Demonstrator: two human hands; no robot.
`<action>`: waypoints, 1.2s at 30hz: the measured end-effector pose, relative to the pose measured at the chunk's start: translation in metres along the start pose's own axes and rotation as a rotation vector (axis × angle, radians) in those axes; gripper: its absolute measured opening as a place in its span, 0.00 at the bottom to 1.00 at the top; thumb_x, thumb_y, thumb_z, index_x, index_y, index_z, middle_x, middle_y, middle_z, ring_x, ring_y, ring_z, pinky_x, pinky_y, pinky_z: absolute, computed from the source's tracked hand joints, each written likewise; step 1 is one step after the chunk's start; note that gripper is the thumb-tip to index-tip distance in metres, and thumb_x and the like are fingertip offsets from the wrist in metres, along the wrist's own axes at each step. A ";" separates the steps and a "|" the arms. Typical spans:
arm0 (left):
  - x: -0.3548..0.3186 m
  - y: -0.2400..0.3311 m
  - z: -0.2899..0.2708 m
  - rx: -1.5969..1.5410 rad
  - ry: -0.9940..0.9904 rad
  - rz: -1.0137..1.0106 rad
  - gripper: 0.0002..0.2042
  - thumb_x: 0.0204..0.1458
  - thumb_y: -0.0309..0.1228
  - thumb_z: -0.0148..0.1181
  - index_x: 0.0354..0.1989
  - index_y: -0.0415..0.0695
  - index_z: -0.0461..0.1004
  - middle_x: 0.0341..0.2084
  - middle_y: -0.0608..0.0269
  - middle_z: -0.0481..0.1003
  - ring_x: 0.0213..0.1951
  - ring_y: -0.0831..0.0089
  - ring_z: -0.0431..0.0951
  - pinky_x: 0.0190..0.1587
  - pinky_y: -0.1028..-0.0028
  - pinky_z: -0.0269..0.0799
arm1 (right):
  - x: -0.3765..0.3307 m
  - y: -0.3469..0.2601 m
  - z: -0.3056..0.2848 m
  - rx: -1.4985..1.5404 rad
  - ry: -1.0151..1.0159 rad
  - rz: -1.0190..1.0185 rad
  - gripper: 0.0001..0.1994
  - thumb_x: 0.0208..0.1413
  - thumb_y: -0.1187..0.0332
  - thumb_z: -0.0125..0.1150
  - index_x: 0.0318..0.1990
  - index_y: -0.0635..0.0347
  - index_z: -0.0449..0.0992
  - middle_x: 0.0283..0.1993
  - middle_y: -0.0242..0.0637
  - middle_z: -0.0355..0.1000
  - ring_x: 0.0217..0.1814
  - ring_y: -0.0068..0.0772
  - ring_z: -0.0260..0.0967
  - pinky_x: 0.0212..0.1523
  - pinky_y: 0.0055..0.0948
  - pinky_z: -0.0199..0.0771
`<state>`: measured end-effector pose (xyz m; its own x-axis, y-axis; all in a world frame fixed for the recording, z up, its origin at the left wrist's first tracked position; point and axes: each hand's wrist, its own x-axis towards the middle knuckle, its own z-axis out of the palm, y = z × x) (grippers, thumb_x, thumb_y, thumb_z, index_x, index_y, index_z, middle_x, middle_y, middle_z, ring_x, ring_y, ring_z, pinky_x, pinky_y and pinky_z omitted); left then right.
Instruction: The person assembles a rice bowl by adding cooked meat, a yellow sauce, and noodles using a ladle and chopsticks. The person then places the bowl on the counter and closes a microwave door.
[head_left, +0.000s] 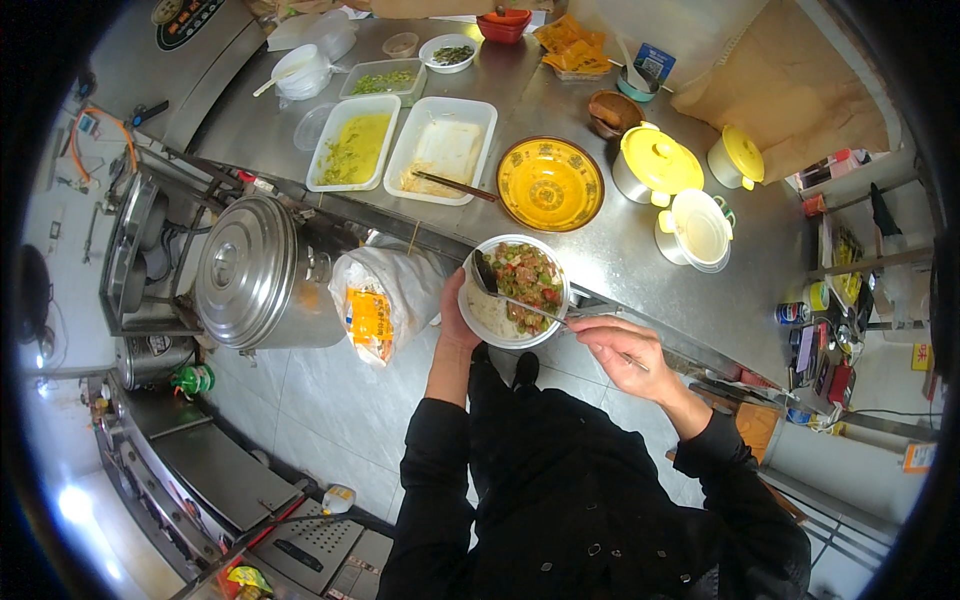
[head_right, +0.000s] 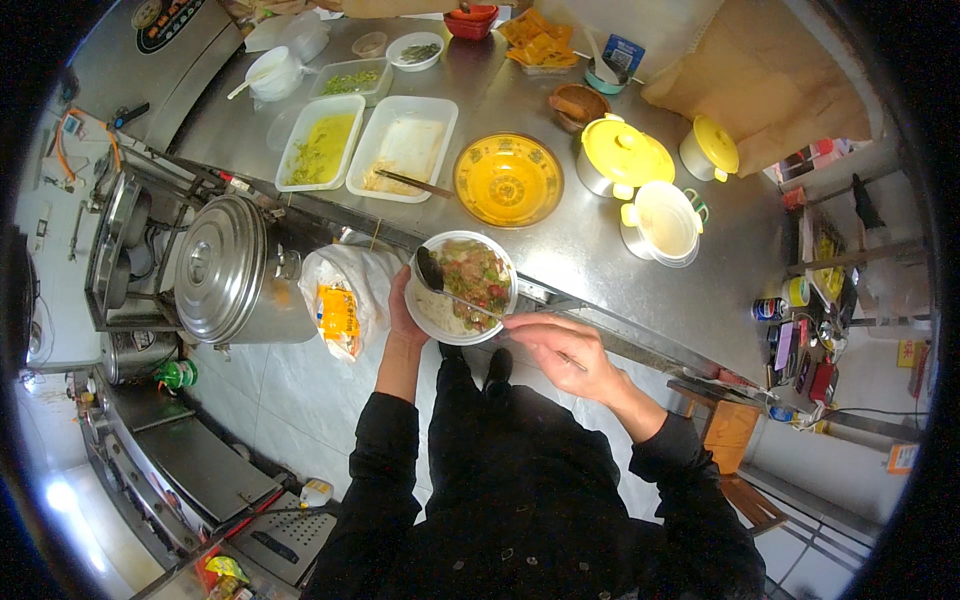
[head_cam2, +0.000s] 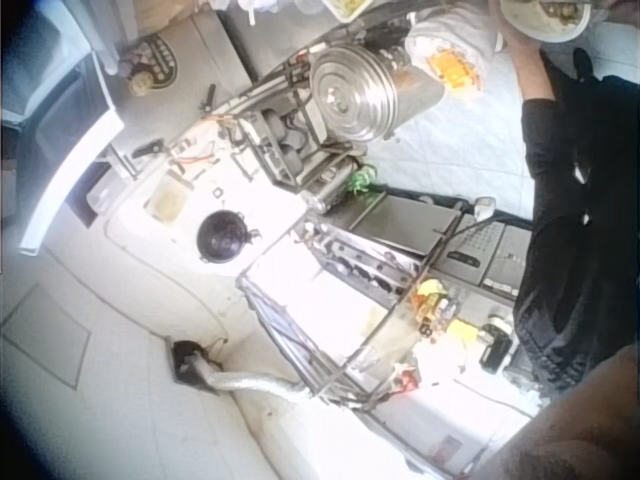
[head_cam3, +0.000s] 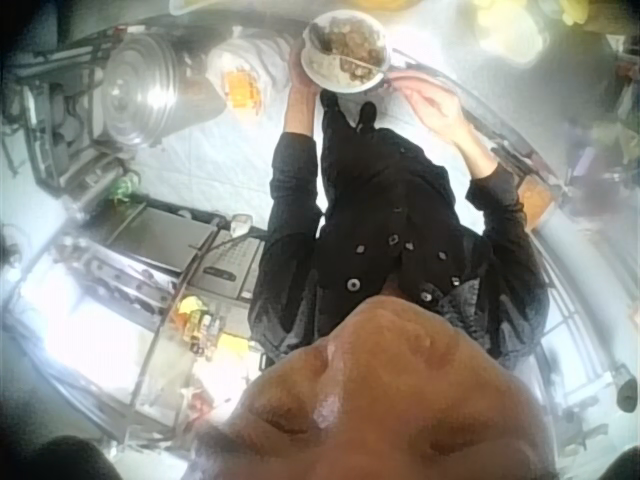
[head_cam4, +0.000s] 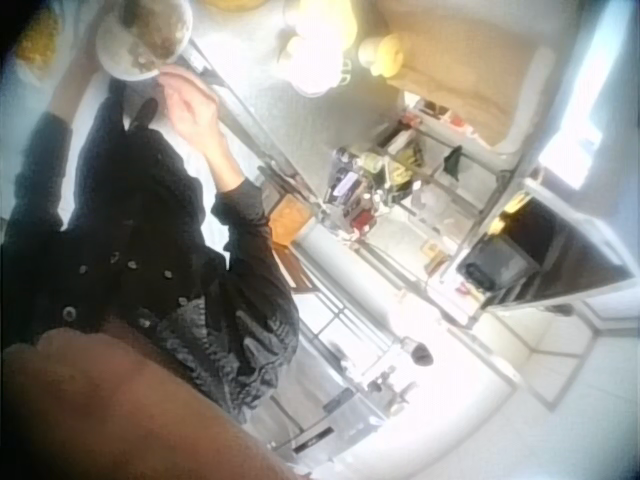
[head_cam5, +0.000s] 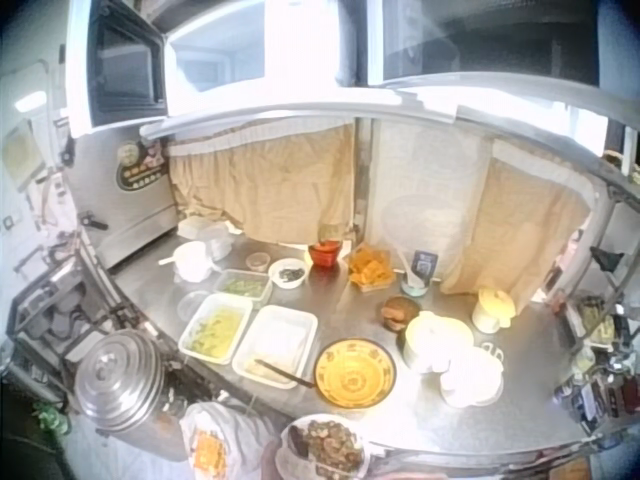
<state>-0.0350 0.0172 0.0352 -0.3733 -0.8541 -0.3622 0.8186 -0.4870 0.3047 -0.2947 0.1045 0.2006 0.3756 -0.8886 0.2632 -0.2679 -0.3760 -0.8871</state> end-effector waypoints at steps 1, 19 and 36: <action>0.000 0.000 0.000 0.005 0.001 -0.009 0.29 0.64 0.50 0.46 0.66 0.43 0.67 0.62 0.53 0.71 0.62 0.55 0.71 0.66 0.57 0.66 | 0.001 -0.001 -0.001 -0.002 -0.015 0.006 0.12 0.55 0.84 0.55 0.45 0.70 0.80 0.54 0.48 0.78 0.55 0.44 0.77 0.55 0.35 0.77; -0.008 0.003 0.000 -0.010 -0.012 0.027 0.30 0.63 0.52 0.48 0.67 0.44 0.67 0.61 0.54 0.73 0.61 0.57 0.72 0.65 0.58 0.67 | -0.002 -0.011 -0.009 -0.065 0.035 -0.048 0.09 0.60 0.79 0.56 0.44 0.69 0.81 0.53 0.47 0.79 0.54 0.44 0.78 0.55 0.35 0.78; -0.010 0.011 -0.001 0.016 0.061 0.024 0.31 0.63 0.53 0.47 0.66 0.42 0.68 0.61 0.53 0.73 0.62 0.56 0.72 0.65 0.58 0.67 | -0.004 -0.004 -0.007 -0.008 0.102 0.074 0.09 0.64 0.75 0.58 0.46 0.68 0.82 0.54 0.46 0.79 0.52 0.37 0.78 0.53 0.31 0.77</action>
<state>-0.0216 0.0201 0.0413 -0.3257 -0.8531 -0.4077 0.8197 -0.4697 0.3279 -0.3007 0.1075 0.2059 0.2623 -0.9360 0.2346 -0.2986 -0.3099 -0.9027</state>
